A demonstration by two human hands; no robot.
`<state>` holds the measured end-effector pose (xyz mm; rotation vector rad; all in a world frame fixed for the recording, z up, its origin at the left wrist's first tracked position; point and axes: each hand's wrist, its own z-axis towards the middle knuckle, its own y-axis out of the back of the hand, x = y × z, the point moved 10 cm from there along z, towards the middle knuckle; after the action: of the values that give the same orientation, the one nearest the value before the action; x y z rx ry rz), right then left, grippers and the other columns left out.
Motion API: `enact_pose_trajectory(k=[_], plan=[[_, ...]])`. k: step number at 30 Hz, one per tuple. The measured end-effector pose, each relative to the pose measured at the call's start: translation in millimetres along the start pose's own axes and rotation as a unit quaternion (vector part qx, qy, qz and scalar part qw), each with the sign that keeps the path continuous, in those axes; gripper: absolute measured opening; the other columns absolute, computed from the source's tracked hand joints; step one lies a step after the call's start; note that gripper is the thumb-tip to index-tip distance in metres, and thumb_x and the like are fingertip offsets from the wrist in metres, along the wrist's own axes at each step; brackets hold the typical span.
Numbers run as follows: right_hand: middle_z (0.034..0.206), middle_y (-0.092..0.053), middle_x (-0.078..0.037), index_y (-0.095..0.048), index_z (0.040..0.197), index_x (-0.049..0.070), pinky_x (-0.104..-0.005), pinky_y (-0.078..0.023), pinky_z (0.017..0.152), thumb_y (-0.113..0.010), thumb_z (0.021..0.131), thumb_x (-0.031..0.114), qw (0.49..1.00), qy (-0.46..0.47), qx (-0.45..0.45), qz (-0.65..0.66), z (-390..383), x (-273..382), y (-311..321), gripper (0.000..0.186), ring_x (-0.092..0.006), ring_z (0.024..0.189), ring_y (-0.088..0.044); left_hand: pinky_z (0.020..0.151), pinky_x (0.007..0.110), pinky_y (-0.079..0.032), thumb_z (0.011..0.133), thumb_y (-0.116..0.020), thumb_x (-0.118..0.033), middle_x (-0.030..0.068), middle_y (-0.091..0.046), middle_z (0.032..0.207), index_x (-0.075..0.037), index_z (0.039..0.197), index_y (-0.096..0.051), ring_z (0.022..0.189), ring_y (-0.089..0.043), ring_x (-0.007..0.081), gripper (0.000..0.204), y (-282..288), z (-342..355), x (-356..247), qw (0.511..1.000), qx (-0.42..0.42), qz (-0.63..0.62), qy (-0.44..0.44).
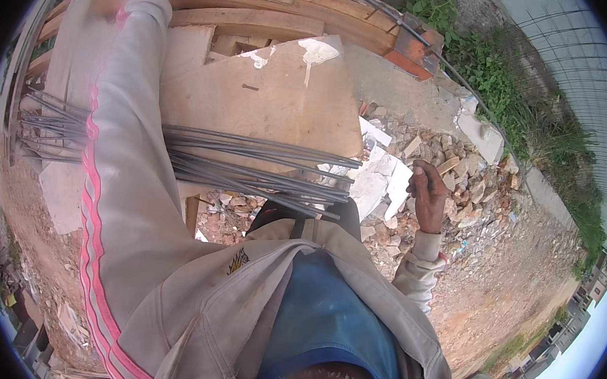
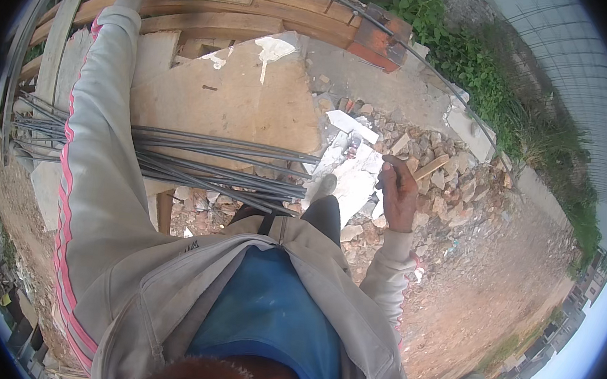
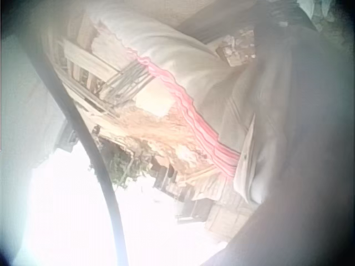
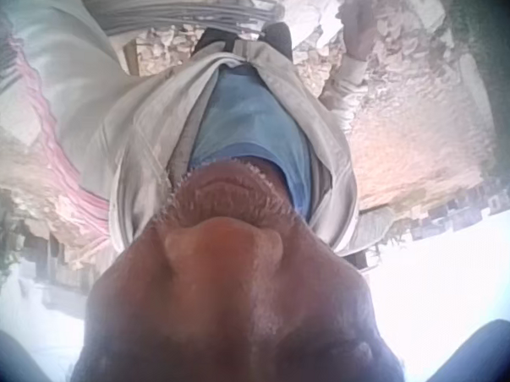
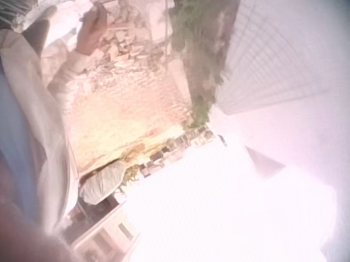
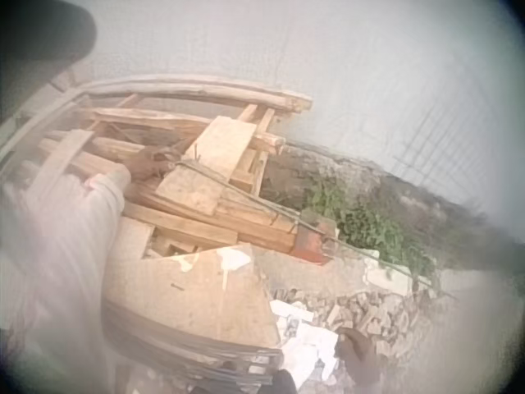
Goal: The person repeatedly bends thin metal rods into a U-shape using a hammer and a wooden plank as a makeshift anvil. They pick up a rod, position it on the wood, and strike it with the hammer to create a bend, then place the finished piece aside.
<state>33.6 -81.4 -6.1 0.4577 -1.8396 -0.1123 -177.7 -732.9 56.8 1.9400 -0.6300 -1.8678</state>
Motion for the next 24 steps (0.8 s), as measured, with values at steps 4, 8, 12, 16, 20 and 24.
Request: enact_pose_trajectory(k=[4,8,12,16,20,24], plan=[[0.085,-0.062,-0.006,-0.067,0.119,0.003,-0.0273,-0.048,0.065,-0.062,0.102,0.020,0.992,0.077,-0.028,-0.092,10.3,-5.0,-4.0,0.025,-0.0145,0.071,-0.057,0.098,0.041,-0.049,0.088,-0.076,-0.042,0.0111,-0.066,0.126,-0.008,0.134,-0.061,0.115,-0.060,0.0218,0.059,9.4,-4.6,2.7,0.997,0.004,0.064,0.050],[0.101,-0.064,-0.014,-0.066,0.120,0.004,-0.0341,-0.052,0.073,-0.062,0.099,0.015,0.919,0.242,-0.155,-0.270,22.2,73.8,14.0,0.024,-0.0251,0.083,-0.061,0.084,0.035,-0.054,0.086,-0.077,-0.038,0.0065,-0.072,0.105,-0.010,0.118,-0.071,0.094,-0.066,0.0165,0.043,6.8,-6.1,9.7,0.981,0.006,0.168,0.092],[0.104,-0.063,-0.014,-0.067,0.119,0.006,-0.0375,-0.051,0.076,-0.063,0.098,0.013,0.873,0.307,-0.259,-0.278,46.6,100.9,55.5,0.023,-0.0264,0.088,-0.062,0.083,0.034,-0.055,0.088,-0.076,-0.039,0.0038,-0.070,0.104,-0.007,0.118,-0.070,0.093,-0.066,0.0141,0.045,-13.0,0.6,1.3,0.970,0.085,0.152,0.168],[0.098,-0.062,-0.012,-0.068,0.119,0.007,-0.0371,-0.051,0.073,-0.065,0.097,0.013,0.906,0.270,-0.227,-0.235,68.9,81.2,62.4,0.023,-0.0250,0.085,-0.062,0.076,0.033,-0.055,0.090,-0.073,-0.043,0.0031,-0.069,0.100,-0.009,0.115,-0.068,0.089,-0.066,0.0149,0.042,-6.5,20.6,37.2,0.956,0.158,0.140,0.202],[0.089,-0.064,-0.015,-0.069,0.113,0.007,-0.0423,-0.052,0.072,-0.065,0.095,0.017,0.954,0.189,-0.135,-0.190,93.4,-6.9,42.3,0.021,-0.0320,0.081,-0.066,0.077,0.036,-0.055,0.092,-0.066,-0.036,0.0093,-0.071,0.102,-0.007,0.118,-0.068,0.091,-0.069,0.0205,0.039,13.2,23.5,52.8,0.918,0.141,0.315,0.197],[0.095,-0.072,-0.017,-0.069,0.113,0.011,-0.0419,-0.054,0.081,-0.066,0.093,0.031,0.986,0.030,0.005,-0.165,125.0,-206.7,4.8,0.029,-0.0347,0.091,-0.070,0.079,0.038,-0.055,0.095,-0.059,-0.029,0.0155,-0.073,0.104,-0.004,0.121,-0.068,0.093,-0.072,0.0262,0.037,45.0,26.1,61.0,0.818,0.088,0.536,0.190]])
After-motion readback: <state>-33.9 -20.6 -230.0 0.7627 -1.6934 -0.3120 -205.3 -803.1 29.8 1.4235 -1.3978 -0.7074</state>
